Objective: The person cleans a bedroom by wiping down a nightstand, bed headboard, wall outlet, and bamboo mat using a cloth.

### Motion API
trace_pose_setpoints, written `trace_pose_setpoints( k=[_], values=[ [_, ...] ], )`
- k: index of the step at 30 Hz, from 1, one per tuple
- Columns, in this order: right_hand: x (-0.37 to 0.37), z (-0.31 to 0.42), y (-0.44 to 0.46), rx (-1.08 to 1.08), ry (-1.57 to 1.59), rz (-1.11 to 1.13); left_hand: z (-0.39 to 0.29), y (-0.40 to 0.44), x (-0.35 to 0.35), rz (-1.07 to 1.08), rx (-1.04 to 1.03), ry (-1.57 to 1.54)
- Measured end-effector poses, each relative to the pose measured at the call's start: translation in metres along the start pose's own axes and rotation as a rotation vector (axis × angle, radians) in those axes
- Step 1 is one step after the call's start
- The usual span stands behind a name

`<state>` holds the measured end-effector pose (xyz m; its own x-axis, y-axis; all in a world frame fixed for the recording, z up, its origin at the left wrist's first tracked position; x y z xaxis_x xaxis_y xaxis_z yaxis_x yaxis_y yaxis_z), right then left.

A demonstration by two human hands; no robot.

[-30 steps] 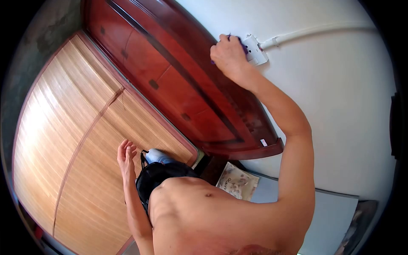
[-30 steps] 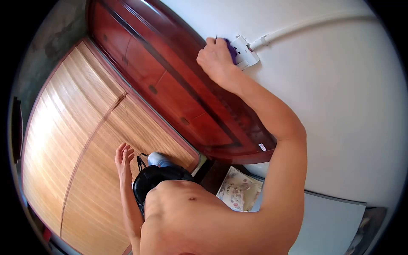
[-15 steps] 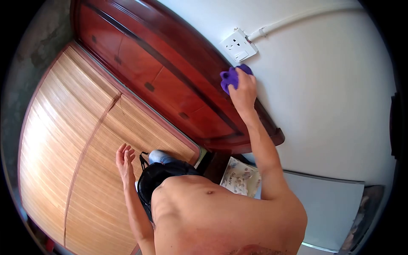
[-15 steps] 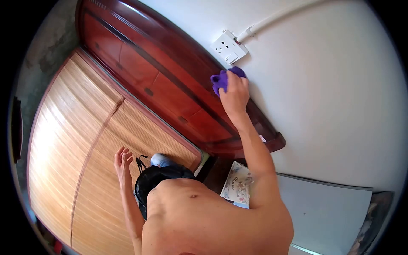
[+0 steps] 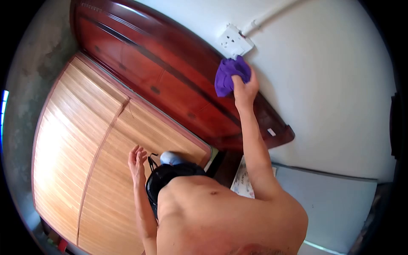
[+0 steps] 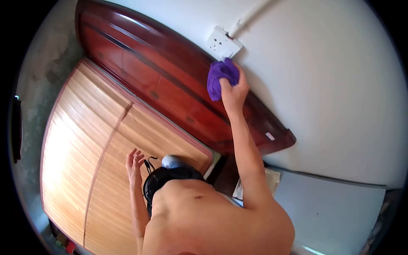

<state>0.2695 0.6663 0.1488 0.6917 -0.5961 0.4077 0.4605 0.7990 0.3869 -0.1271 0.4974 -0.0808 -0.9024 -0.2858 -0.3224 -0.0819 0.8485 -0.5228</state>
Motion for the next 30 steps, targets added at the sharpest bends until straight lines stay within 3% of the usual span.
trace_pose_setpoints(
  k=[1, 3, 5, 10, 13, 14, 16, 17, 18, 19, 20, 21, 22, 24, 25, 27, 28, 30],
  values=[
    [0.003, -0.013, -0.001, -0.147, 0.082, -0.112, 0.0, 0.003, -0.002, -0.004, -0.003, 0.008],
    [-0.013, -0.017, -0.007, -0.502, 0.721, -0.079, -0.007, 0.0, -0.007, 0.003, -0.035, 0.0],
    [-0.042, -0.028, -0.009, -0.62, 1.06, -0.084, -0.007, -0.001, -0.007, -0.01, -0.04, -0.019],
    [-0.094, -0.025, 0.012, -0.649, 1.517, -0.136, -0.009, -0.006, -0.001, -0.039, -0.053, 0.008],
    [-0.114, -0.041, 0.026, -0.631, 1.789, 0.006, -0.004, -0.009, 0.002, -0.049, -0.031, 0.022],
    [-0.108, -0.033, 0.027, -0.57, 1.743, 0.01, 0.002, -0.007, 0.005, -0.052, -0.027, 0.021],
    [-0.094, -0.012, 0.022, -0.791, 1.603, -0.247, 0.003, -0.006, 0.007, -0.057, -0.043, 0.02],
    [-0.093, -0.047, 0.024, -0.523, 1.768, 0.065, -0.001, -0.008, 0.004, -0.076, -0.053, 0.015],
    [-0.08, -0.035, 0.019, -0.606, 1.676, -0.086, -0.003, -0.007, 0.002, -0.092, -0.058, 0.0],
    [-0.071, -0.04, 0.018, -0.468, 1.82, 0.135, -0.004, -0.007, 0.002, -0.112, -0.051, -0.013],
    [-0.062, -0.044, 0.018, -0.53, 1.703, 0.101, -0.001, -0.005, 0.005, -0.112, -0.062, -0.036],
    [-0.053, -0.044, 0.016, -0.455, 1.678, 0.2, 0.004, -0.003, 0.008, -0.112, -0.055, -0.059],
    [-0.046, -0.036, 0.007, -0.606, 1.535, -0.084, 0.003, -0.003, 0.006, -0.108, -0.038, -0.054],
    [-0.024, -0.054, -0.002, -0.216, 1.589, 0.266, -0.003, -0.004, 0.001, -0.091, -0.035, -0.034],
    [-0.006, -0.051, -0.013, -0.383, 1.471, 0.074, -0.004, -0.006, -0.001, -0.079, -0.051, -0.016],
    [0.013, -0.018, -0.026, -0.356, 1.175, -0.018, 0.002, -0.009, 0.003, -0.096, -0.021, -0.004],
    [0.019, -0.022, -0.03, -0.354, 1.169, 0.053, 0.002, -0.003, -0.001, -0.085, -0.019, -0.002],
    [0.029, -0.021, -0.04, -0.257, 0.7, -0.051, 0.004, 0.0, -0.005, -0.074, 0.009, 0.016]
  ],
)
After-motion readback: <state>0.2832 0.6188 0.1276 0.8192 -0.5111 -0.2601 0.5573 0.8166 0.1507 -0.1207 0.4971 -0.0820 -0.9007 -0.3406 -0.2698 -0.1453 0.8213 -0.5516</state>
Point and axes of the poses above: each hand's wrist, its own y-axis towards the middle knuckle, its own x-axis out of the back of the hand, z = x × y, the point moved 5 cm from there along y, towards the middle knuckle, and after that the axes turned 13 degrees about -y, right-handed, at the moved point
